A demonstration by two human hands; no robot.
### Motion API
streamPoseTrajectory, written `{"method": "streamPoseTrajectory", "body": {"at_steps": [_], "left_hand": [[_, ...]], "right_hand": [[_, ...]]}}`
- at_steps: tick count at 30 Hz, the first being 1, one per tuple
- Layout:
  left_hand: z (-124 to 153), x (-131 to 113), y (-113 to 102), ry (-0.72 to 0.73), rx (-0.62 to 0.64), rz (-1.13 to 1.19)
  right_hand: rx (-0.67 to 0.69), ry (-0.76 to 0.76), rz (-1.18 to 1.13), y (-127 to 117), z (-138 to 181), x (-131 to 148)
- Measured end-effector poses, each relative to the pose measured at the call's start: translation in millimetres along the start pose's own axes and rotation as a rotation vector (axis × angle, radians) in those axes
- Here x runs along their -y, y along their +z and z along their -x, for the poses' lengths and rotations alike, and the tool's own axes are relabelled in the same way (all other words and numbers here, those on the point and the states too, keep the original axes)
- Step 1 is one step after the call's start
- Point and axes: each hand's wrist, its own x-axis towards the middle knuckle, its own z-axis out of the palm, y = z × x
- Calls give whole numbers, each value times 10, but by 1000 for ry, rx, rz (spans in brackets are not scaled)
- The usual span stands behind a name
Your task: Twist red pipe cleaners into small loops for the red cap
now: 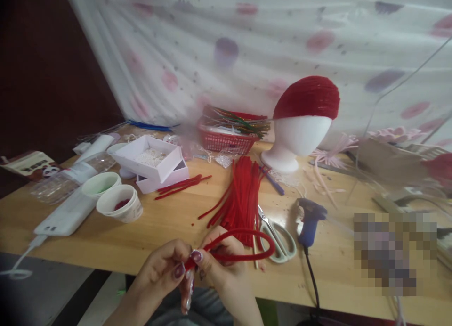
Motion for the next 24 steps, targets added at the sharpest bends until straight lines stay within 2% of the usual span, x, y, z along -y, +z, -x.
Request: {"method": "streamPoseTrajectory", "body": {"at_steps": [6, 10, 12, 17, 20, 24], "left_hand": [[-38, 6, -5, -15, -29, -136], [-31, 8, 47, 5, -151, -230], [-21, 12, 69, 40, -200, -256], [-6, 4, 19, 73, -204, -241], [0, -8, -22, 76, -178, -241], [7, -13, 45, 129, -162, -258]], "right_hand": [[-39, -46, 85, -25, -22, 64], [-38, -20, 71, -17, -12, 16], [-78, -60, 45, -10, -22, -4], [-246, -246, -204, -104, -92, 127], [-213, -246, -409, -218, -118, 269], [-192, -256, -472, -275, -138, 358]]}}
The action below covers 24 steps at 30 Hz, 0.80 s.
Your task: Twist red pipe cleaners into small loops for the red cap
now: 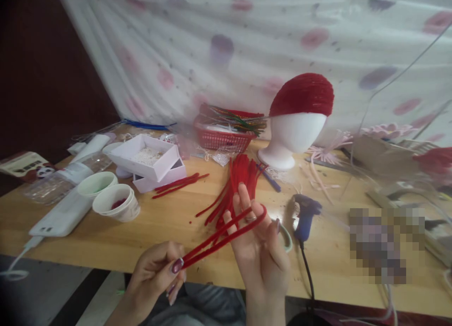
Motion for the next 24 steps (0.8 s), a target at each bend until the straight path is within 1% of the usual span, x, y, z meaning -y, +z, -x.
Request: {"method": "streamPoseTrajectory", "body": {"at_steps": [5, 9, 12, 15, 18, 24], "left_hand": [[39, -37, 174, 49, -53, 27], [43, -2, 244, 31, -97, 138], [24, 40, 266, 6, -127, 218], [6, 54, 282, -18, -100, 275], [-6, 48, 297, -46, -88, 308], [-67, 93, 321, 1, -234, 278]], "right_hand": [[-3, 2, -120, 46, -26, -54], [14, 8, -156, 38, -30, -107], [-45, 7, -158, 8, -28, -126], [-128, -4, -212, -10, -26, -111], [-173, -10, -290, -4, -18, -82], [-166, -33, -338, 35, -20, -63]]}}
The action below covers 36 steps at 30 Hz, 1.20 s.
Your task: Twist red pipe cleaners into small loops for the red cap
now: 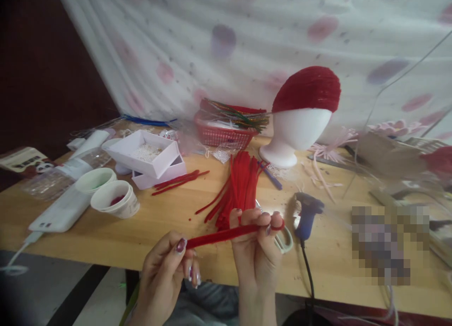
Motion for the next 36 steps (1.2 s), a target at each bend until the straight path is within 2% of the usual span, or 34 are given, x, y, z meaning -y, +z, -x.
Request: {"method": "streamPoseTrajectory", "body": {"at_steps": [8, 12, 17, 19, 22, 24, 26, 29, 31, 34, 36], "left_hand": [[-123, -26, -47, -8, 45, -123], [-178, 16, -153, -60, 59, -94], [-228, 39, -249, -50, 52, -127], [-217, -16, -244, 23, -23, -227], [-169, -179, -186, 295, -163, -539], [-140, -310, -119, 411, -96, -710], [-135, -420, -43, 336, 78, -741], [-193, -497, 45, 52, 337, -619], [-261, -493, 69, -132, 444, -439], [-343, -448, 71, -379, 453, -159], [-366, -416, 71, -471, 427, -64]], "right_hand": [[42, -11, 131, -52, -37, -3], [35, 8, 116, -138, -37, -15], [3, 12, 79, -144, -46, -18], [-2, 18, 87, -132, -50, -17], [24, 2, 164, -129, -55, -41], [54, 0, 256, -136, -52, -88], [78, 26, 331, -140, -33, -158], [97, 92, 374, -131, 31, -273], [101, 133, 385, -122, 84, -327], [108, 160, 409, -117, 144, -362], [111, 176, 425, -118, 160, -364]]}}
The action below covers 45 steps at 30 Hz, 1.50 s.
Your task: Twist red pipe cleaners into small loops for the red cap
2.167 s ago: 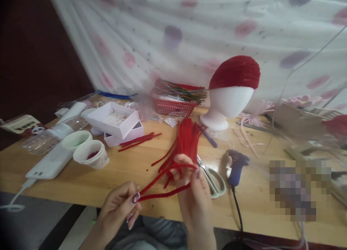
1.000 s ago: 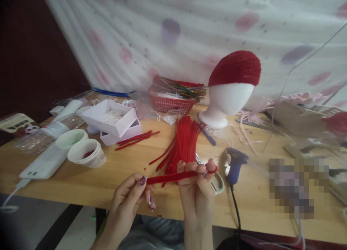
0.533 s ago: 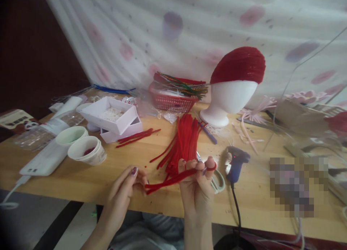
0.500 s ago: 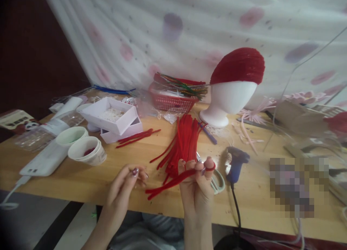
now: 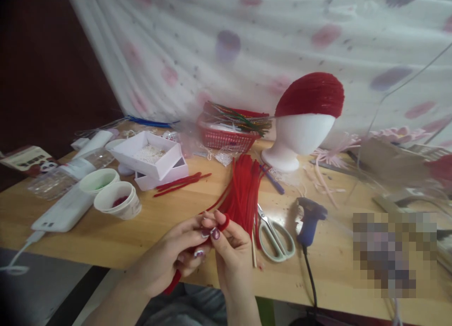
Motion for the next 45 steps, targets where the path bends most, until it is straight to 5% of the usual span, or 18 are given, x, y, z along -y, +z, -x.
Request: {"method": "streamPoseTrajectory", "body": {"at_steps": [10, 15, 21, 24, 29, 33, 38, 45], "left_hand": [[-117, 148, -8, 188, -242, 34], [-151, 253, -16, 548, -417, -229], [-98, 276, -64, 1164, -611, -935], [-85, 244, -102, 1331, -663, -1217], [-95, 205, -120, 1290, -882, -1492], [-101, 243, -96, 1245, -862, -1537], [-68, 277, -39, 1077, -738, -1265], [5, 330, 56, 832, -678, -848]], "right_hand": [[194, -3, 14, -28, -36, 33], [256, 10, 3, -7, -2, 21], [301, 86, -58, 99, 51, 55], [355, 129, -100, 135, 85, 87], [419, 99, -51, 81, 159, 39], [390, -28, 158, -50, 96, -204], [226, 24, 381, -153, -120, -509], [302, -58, 304, -263, 68, -317]]}}
